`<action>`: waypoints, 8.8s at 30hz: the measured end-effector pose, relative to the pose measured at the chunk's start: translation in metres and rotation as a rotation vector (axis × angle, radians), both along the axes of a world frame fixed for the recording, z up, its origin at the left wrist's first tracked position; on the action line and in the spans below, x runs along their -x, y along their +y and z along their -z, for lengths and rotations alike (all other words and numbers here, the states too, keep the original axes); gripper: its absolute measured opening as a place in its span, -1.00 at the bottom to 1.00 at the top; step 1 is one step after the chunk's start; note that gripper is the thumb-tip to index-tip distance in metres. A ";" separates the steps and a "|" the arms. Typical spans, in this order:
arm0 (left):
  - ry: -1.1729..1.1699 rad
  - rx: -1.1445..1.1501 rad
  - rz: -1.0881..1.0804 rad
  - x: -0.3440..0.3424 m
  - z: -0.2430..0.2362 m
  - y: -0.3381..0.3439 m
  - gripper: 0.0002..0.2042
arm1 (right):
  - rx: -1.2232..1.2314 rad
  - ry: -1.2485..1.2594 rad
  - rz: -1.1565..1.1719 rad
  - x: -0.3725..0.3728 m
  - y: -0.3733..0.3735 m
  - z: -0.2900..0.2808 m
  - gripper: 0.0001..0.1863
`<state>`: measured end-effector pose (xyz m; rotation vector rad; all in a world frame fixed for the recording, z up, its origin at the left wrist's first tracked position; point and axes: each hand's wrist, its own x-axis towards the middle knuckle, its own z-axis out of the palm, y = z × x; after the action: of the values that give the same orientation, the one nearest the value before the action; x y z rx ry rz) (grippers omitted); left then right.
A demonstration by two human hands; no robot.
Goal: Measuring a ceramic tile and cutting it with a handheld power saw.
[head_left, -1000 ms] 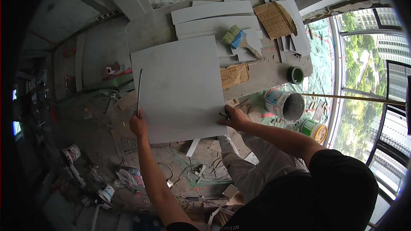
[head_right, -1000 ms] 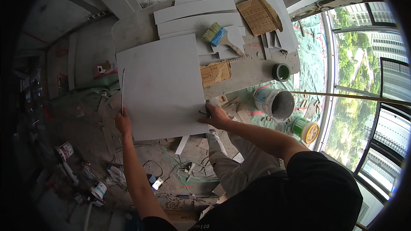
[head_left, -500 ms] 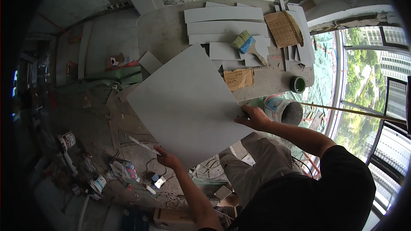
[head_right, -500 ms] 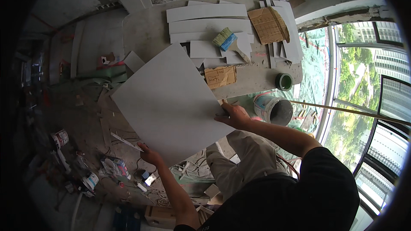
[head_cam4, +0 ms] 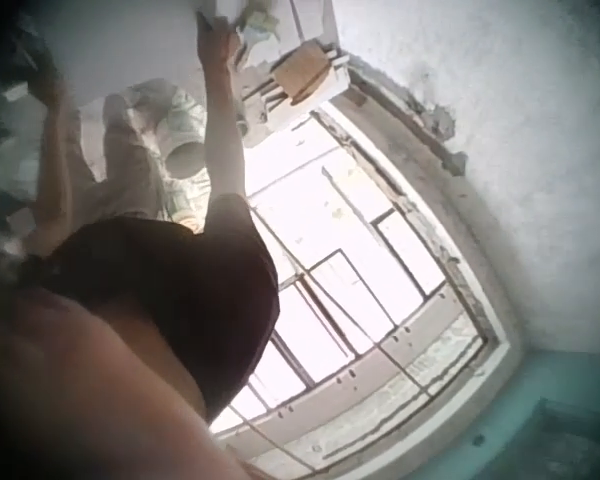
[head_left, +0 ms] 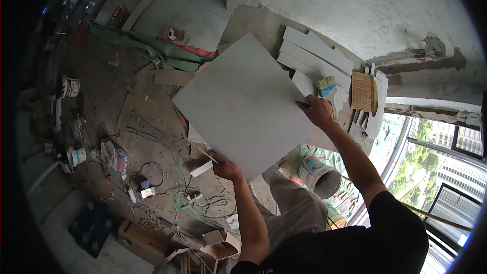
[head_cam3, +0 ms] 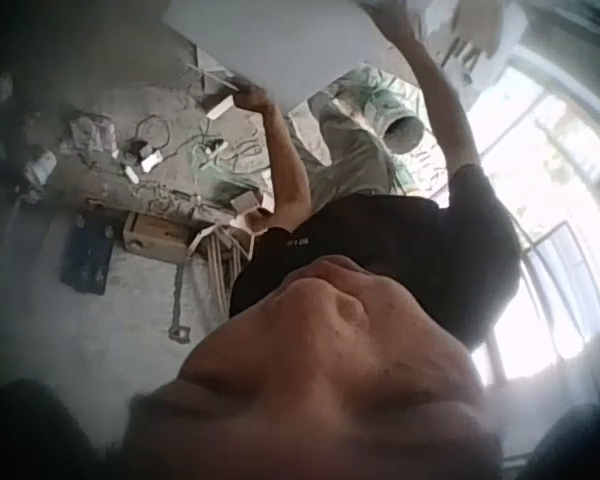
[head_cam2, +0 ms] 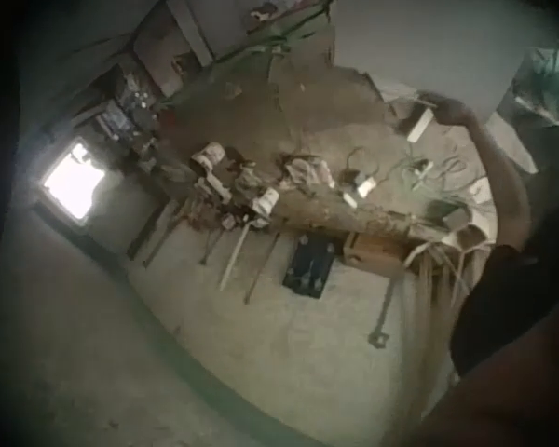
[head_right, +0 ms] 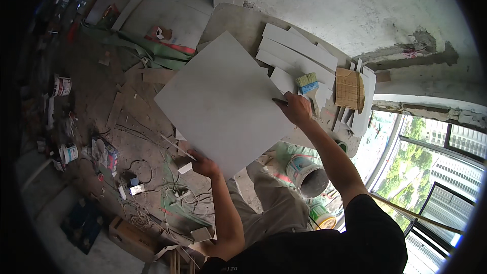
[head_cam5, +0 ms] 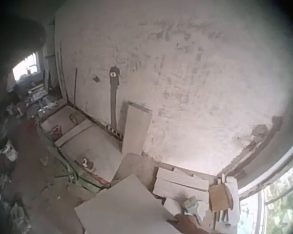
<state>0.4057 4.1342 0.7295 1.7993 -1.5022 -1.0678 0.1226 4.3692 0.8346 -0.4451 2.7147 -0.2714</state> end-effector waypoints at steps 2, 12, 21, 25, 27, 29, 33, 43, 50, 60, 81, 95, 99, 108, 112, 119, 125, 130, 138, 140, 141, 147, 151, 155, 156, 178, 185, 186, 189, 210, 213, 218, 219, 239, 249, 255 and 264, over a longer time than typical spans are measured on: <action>0.059 -0.093 -0.024 0.014 -0.002 0.021 -0.28 | -0.050 0.024 -0.029 0.022 0.004 0.004 -0.49; 0.085 -0.174 -0.105 0.052 -0.015 0.089 -0.37 | -0.235 0.125 -0.158 0.079 -0.003 0.012 -0.51; -0.125 -0.274 0.182 0.015 -0.002 0.090 -0.38 | -0.336 0.068 -0.196 0.081 -0.014 0.006 -0.50; -0.009 -0.173 0.169 0.023 0.000 0.090 -0.39 | -0.214 0.243 -0.143 0.065 -0.008 0.003 -0.62; -0.066 -0.243 0.177 0.019 0.005 0.094 -0.39 | -0.166 0.266 -0.080 0.052 -0.008 -0.001 -0.66; -0.010 -0.455 0.239 0.021 0.003 0.098 -0.37 | 0.136 0.271 0.007 0.027 0.003 -0.006 -0.72; 0.299 -0.484 0.186 0.026 0.013 0.096 -0.35 | 0.307 0.159 0.083 -0.024 0.001 0.003 -0.75; 0.228 -0.549 0.451 0.020 0.027 0.077 -0.27 | 0.251 0.081 0.242 -0.076 0.042 0.050 -0.73; 0.185 -0.496 0.654 0.017 0.027 0.061 -0.34 | 0.307 0.092 0.406 -0.096 0.053 0.047 -0.64; -0.094 -0.229 0.834 0.014 0.017 0.013 -0.40 | 0.372 0.004 0.489 -0.137 0.058 0.054 -0.56; -0.243 0.310 0.808 -0.021 -0.011 -0.155 -0.60 | 0.682 -0.468 0.056 -0.040 -0.238 0.047 -0.71; 0.041 0.068 0.855 -0.015 0.012 -0.217 -0.65 | 0.414 -0.508 -0.077 -0.065 -0.320 0.070 -0.67; 0.166 -0.203 0.899 0.002 0.026 -0.236 -0.73 | 0.364 -0.394 -0.166 -0.073 -0.340 0.082 -0.60; 0.255 -0.359 0.850 0.015 0.034 -0.238 -0.78 | 0.316 -0.316 -0.191 -0.071 -0.344 0.090 -0.59; 0.263 -0.362 0.867 0.018 0.036 -0.241 -0.77 | 0.327 -0.276 -0.230 -0.069 -0.346 0.096 -0.59; 0.295 -0.465 0.799 0.013 0.032 -0.243 -0.77 | 0.319 -0.245 -0.276 -0.073 -0.347 0.107 -0.59; 0.415 -0.384 0.849 0.027 0.056 -0.239 -0.70 | 0.312 -0.178 -0.301 -0.054 -0.331 0.089 -0.56; 0.218 -0.395 0.831 0.010 0.046 -0.239 -0.66 | 0.557 -0.247 -0.136 -0.102 -0.239 0.047 -0.61; 0.245 -0.534 0.863 0.037 0.027 -0.224 -0.71 | 0.392 0.050 0.652 -0.161 0.054 0.070 -0.69; 0.136 -0.431 0.891 0.037 0.028 -0.222 -0.70 | 0.324 0.052 0.930 -0.134 0.097 0.070 -0.60; 0.120 -0.426 0.911 0.035 0.029 -0.224 -0.70 | 0.333 0.059 0.985 -0.118 0.108 0.072 -0.53; 0.131 -0.394 0.855 0.028 0.035 -0.223 -0.70 | 0.595 -0.302 1.127 -0.082 0.117 0.087 -0.60; 0.114 -0.370 0.859 0.031 0.036 -0.217 -0.70 | 0.605 -0.100 1.094 -0.094 0.145 0.097 -0.64; 0.118 -0.355 0.836 0.031 0.037 -0.215 -0.68 | 0.541 -0.188 1.185 -0.109 0.182 0.091 -0.61; 0.116 -0.362 0.841 0.036 0.039 -0.212 -0.68 | 0.485 -0.055 1.161 -0.113 0.192 0.092 -0.59; 0.179 -0.387 0.838 0.027 0.023 -0.213 -0.73 | 0.709 -0.578 0.542 -0.177 0.006 0.031 -0.63; 0.251 -0.378 0.824 0.027 0.030 -0.226 -0.71 | 0.874 -0.632 0.432 -0.170 -0.029 0.034 -0.53; 0.233 -0.398 0.860 0.022 0.029 -0.229 -0.70 | 0.864 -0.662 0.405 -0.171 -0.038 0.037 -0.53; 0.228 -0.441 0.829 0.018 0.030 -0.229 -0.71 | 0.838 -0.703 0.361 -0.175 -0.052 0.042 -0.51; 0.418 -0.541 0.763 0.011 0.043 -0.238 -0.77 | 0.786 -0.768 0.328 -0.197 -0.098 0.057 -0.48; 0.403 -0.535 0.779 0.012 0.044 -0.236 -0.76 | 0.774 -0.750 0.330 -0.201 -0.098 0.052 -0.48; 0.358 -0.464 0.874 0.028 0.057 -0.233 -0.69 | 0.838 -0.781 0.438 -0.197 -0.070 0.069 -0.56; 0.354 -0.447 0.854 0.019 0.064 -0.234 -0.70 | 0.934 -0.854 0.509 -0.204 -0.075 0.072 -0.63; 0.285 -0.487 0.938 0.028 0.041 -0.235 -0.69 | 0.892 -0.697 0.320 -0.207 -0.078 0.062 -0.68; 0.402 -0.509 0.799 0.039 0.029 -0.223 -0.75 | 0.838 -0.770 0.390 -0.200 -0.071 0.049 -0.56; 0.328 -0.493 0.779 0.016 0.028 -0.242 -0.77 | 0.754 -0.771 0.308 -0.206 -0.088 0.049 -0.50; 0.346 -0.557 0.730 0.018 0.029 -0.239 -0.80 | 0.795 -0.778 0.294 -0.201 -0.101 0.049 -0.52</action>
<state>0.3876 3.8948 0.7009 1.2531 -1.7875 -2.2027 0.3235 4.2685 0.7855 -0.0833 1.8042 -1.3110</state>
